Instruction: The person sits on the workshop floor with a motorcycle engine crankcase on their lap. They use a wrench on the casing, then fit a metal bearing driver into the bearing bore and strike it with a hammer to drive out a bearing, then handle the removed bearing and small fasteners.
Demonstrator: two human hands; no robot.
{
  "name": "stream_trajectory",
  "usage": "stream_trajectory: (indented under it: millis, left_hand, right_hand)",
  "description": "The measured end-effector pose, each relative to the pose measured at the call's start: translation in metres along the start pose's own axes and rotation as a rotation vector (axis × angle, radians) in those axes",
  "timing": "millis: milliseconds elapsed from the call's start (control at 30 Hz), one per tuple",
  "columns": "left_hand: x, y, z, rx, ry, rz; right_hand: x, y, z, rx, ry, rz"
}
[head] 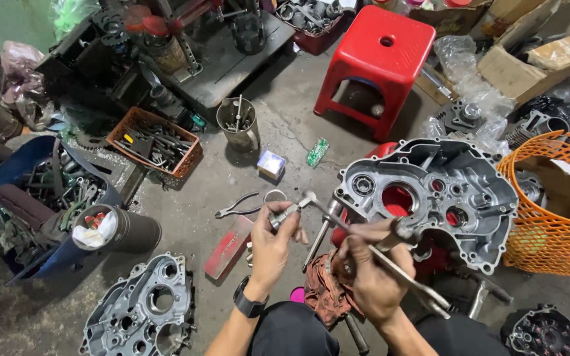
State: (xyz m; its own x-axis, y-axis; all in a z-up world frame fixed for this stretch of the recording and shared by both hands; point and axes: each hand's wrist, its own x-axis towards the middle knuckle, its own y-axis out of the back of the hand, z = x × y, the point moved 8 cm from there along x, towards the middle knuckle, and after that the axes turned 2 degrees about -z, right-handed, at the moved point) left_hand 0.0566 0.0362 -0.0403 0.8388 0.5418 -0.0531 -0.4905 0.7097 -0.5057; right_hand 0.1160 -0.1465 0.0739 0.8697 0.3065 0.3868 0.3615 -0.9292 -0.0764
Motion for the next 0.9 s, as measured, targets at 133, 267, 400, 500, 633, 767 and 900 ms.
stream_trajectory:
  millis: [133,267,400,500,633,767,900]
  left_hand:
    - [0.003,-0.002,-0.001,0.165,-0.041,0.01]
    - [0.004,-0.015,0.002,0.142,0.021,-0.126]
    - [0.004,-0.026,0.002,-0.032,0.206,-0.146]
    - [-0.005,-0.022,-0.028,-0.415,0.469,-0.051]
    - [-0.004,-0.043,-0.003,-0.835,0.236,-0.363]
    - [-0.001,-0.029,-0.008,-0.214,0.271,-0.044]
    - [0.0,-0.034,-0.002,-0.352,0.306,-0.037]
  right_hand:
    - [-0.015,-0.011,-0.015,-0.255,0.214,-0.103]
    - [-0.03,-0.007,-0.002,-0.343,0.131,-0.129]
    - [-0.029,-0.008,-0.009,-0.346,0.158,-0.136]
    - [-0.032,-0.011,-0.017,-0.429,0.295,-0.133]
    - [-0.037,-0.009,-0.014,-0.453,0.332,-0.189]
    - [-0.049,-0.008,0.0,-0.451,0.281,-0.216]
    - [-0.046,-0.007,0.002,-0.445,0.294,-0.209]
